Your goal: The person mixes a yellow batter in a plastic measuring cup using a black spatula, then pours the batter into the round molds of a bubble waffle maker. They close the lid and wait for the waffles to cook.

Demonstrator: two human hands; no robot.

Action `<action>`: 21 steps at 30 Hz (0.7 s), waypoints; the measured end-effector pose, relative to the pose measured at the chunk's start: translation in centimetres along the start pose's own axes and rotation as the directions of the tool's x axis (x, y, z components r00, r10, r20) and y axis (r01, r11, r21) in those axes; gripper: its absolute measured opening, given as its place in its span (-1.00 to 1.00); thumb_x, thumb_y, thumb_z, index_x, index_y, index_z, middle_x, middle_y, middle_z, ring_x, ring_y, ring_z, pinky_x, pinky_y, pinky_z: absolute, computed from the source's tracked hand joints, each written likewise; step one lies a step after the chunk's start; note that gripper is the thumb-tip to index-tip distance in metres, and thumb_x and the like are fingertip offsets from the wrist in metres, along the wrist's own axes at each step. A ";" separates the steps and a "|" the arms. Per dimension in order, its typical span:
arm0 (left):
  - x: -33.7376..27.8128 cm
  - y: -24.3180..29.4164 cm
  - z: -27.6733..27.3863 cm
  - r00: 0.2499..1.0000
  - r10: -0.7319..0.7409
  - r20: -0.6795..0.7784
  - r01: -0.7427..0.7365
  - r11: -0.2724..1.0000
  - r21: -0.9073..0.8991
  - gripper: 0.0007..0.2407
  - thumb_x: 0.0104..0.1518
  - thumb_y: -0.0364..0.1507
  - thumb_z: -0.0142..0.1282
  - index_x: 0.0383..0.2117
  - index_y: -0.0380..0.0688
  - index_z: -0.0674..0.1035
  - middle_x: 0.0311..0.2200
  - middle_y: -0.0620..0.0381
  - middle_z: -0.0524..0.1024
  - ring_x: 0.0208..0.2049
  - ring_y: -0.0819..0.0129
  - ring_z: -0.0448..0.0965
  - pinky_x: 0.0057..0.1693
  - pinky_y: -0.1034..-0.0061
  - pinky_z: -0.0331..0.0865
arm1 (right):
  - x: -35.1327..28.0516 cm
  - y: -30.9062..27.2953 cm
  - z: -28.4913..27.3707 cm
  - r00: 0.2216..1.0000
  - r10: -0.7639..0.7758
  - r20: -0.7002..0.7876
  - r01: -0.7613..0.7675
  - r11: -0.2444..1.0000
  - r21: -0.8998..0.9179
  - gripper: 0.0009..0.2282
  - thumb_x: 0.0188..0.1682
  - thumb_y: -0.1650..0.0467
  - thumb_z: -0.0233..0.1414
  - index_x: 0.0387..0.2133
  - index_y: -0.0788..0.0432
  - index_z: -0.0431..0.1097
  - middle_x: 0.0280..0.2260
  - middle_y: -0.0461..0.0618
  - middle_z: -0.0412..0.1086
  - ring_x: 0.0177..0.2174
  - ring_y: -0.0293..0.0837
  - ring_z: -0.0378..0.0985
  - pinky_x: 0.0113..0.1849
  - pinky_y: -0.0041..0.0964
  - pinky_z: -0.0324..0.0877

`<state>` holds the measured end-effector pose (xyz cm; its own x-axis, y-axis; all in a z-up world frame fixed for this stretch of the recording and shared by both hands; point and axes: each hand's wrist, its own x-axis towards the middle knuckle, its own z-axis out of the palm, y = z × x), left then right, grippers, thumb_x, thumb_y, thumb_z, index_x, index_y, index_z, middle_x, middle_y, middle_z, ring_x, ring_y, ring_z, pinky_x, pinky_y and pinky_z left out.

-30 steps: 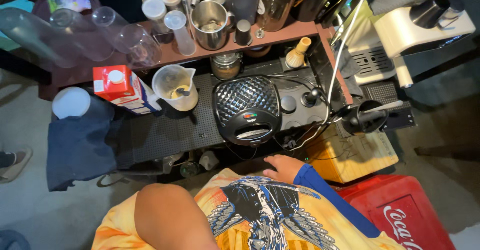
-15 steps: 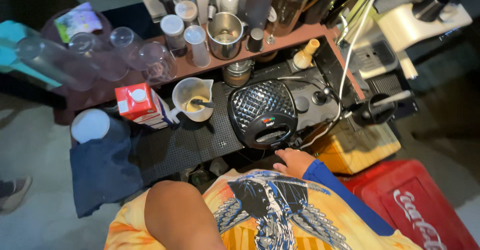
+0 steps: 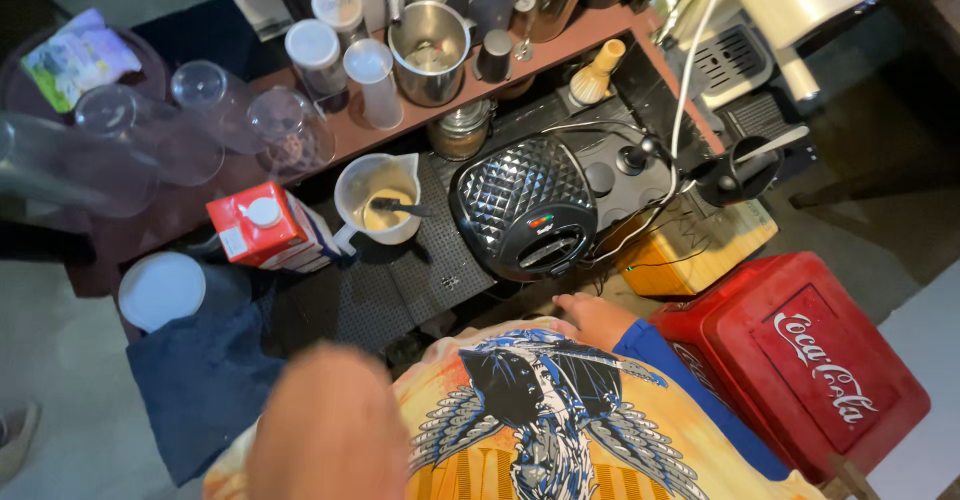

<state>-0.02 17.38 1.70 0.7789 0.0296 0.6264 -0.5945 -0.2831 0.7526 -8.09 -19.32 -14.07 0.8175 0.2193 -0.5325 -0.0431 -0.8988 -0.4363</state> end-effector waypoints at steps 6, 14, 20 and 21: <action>-4.6 -3.9 -0.2 0.922 -0.386 0.042 0.377 0.917 0.130 -0.70 0.31 -0.42 0.11 -0.60 -0.22 0.37 -0.71 0.02 0.21 -0.67 0.25 0.18 -0.49 0.38 0.13 | -0.2 -2.5 -3.5 0.992 0.108 0.062 -0.106 0.994 -0.033 -0.59 0.00 0.15 0.02 -0.04 0.19 0.39 -0.22 0.22 0.54 -0.18 0.17 0.59 -0.14 0.01 0.45; -11.9 -6.9 1.4 0.561 -0.808 0.180 0.803 0.478 -0.357 -0.80 0.33 -0.35 -0.06 -0.48 -0.07 0.41 -0.64 0.30 0.32 -0.63 0.58 0.27 -0.45 0.58 0.22 | 1.4 -8.2 -11.7 0.966 -0.256 -0.036 0.256 0.967 -0.008 -0.72 -0.03 0.26 0.10 -0.25 0.26 0.46 -0.32 0.23 0.55 -0.28 0.19 0.62 -0.25 -0.06 0.48; -12.7 -5.8 2.2 0.458 -0.867 0.195 0.660 0.184 -0.729 -0.81 0.33 -0.36 0.08 -0.40 -0.21 0.54 -0.52 0.21 0.48 -0.54 0.54 0.42 -0.35 0.58 0.36 | 3.5 -9.9 -13.7 0.882 -0.471 -0.021 0.471 0.882 -0.015 -0.71 -0.03 0.29 0.10 -0.17 0.28 0.45 -0.32 0.22 0.55 -0.30 0.13 0.63 -0.25 -0.11 0.49; -12.6 -5.4 2.2 0.466 -0.865 0.185 0.645 0.189 -0.740 -0.78 0.33 -0.34 0.08 -0.38 -0.24 0.56 -0.51 0.16 0.52 -0.54 0.52 0.44 -0.35 0.57 0.38 | 3.6 -9.9 -13.6 0.885 -0.466 -0.005 0.466 0.885 -0.008 -0.71 -0.03 0.29 0.10 -0.15 0.27 0.45 -0.32 0.20 0.55 -0.30 0.12 0.64 -0.25 -0.12 0.49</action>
<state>-6.17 16.44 -10.67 0.9144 0.0814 -0.3967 0.2421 0.6754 0.6966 3.07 -14.83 -1.76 0.7465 0.6108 -0.2640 0.3475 -0.6962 -0.6282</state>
